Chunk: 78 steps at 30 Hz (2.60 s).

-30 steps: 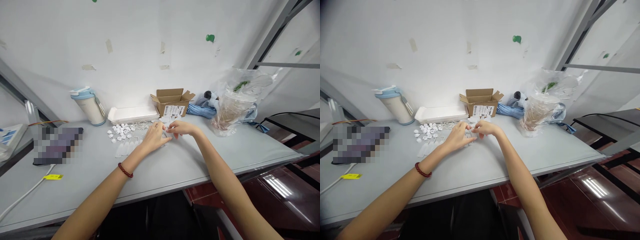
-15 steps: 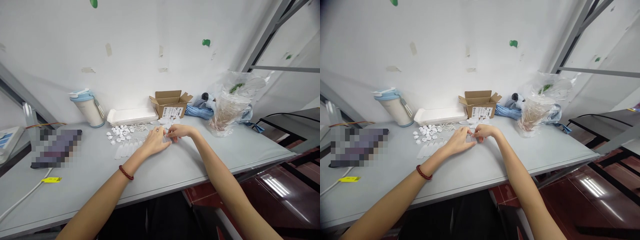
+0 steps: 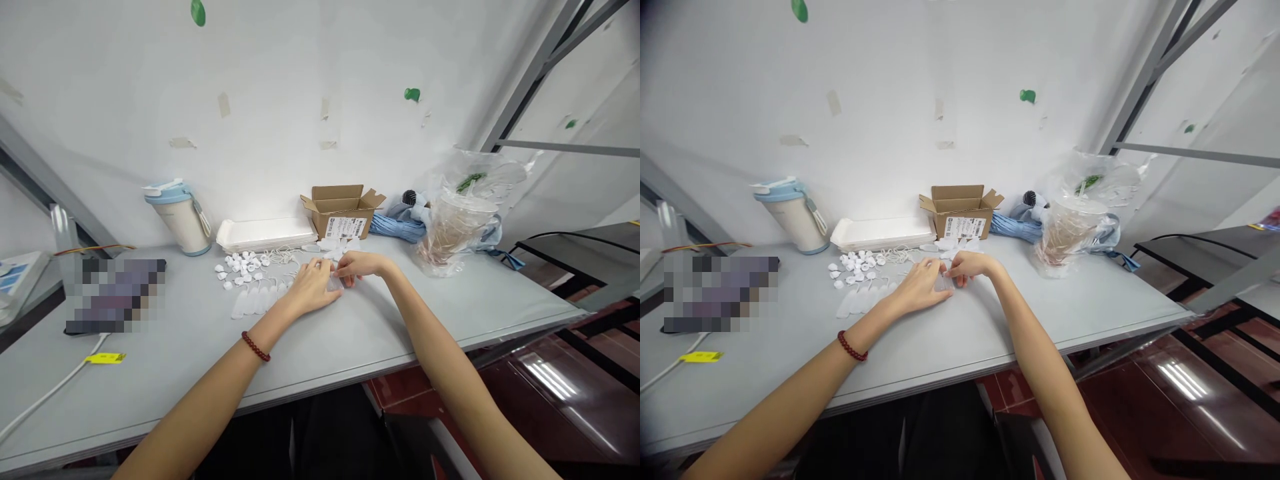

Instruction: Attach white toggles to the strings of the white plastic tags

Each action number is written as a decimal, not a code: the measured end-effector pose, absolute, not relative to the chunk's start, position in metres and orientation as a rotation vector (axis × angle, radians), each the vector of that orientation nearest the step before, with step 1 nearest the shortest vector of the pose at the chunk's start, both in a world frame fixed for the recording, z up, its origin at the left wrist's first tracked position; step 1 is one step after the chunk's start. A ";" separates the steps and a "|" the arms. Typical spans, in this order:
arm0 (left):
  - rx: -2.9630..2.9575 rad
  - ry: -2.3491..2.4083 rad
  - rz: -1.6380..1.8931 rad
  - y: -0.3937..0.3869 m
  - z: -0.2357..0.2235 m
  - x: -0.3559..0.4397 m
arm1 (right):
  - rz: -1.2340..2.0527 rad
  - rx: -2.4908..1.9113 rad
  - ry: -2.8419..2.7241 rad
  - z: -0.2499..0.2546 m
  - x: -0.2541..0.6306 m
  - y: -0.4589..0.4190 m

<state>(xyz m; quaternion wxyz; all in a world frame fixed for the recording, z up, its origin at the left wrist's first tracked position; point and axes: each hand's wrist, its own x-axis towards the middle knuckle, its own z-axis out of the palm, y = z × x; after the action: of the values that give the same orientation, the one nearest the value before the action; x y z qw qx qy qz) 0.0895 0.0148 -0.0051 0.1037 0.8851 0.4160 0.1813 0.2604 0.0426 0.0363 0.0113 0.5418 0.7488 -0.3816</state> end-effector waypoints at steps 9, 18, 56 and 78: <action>2.630 1.200 0.579 0.011 -0.005 0.090 | -1.210 1.736 2.349 0.033 0.264 0.044; 2.677 1.199 0.614 0.011 -0.007 0.090 | -1.255 1.721 2.367 0.030 0.265 0.046; 2.620 1.272 0.561 0.010 -0.006 0.092 | -1.246 1.735 2.429 0.027 0.265 0.049; 2.369 1.820 0.864 0.054 0.006 0.034 | -0.545 2.399 2.924 0.019 0.259 0.059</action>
<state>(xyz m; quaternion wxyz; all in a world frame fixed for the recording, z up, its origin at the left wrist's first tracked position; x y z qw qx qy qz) 0.0340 0.0535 0.0062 0.0159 0.7617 0.5851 0.2779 0.2595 0.0585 0.0194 -0.3333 0.5918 0.7215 -0.1345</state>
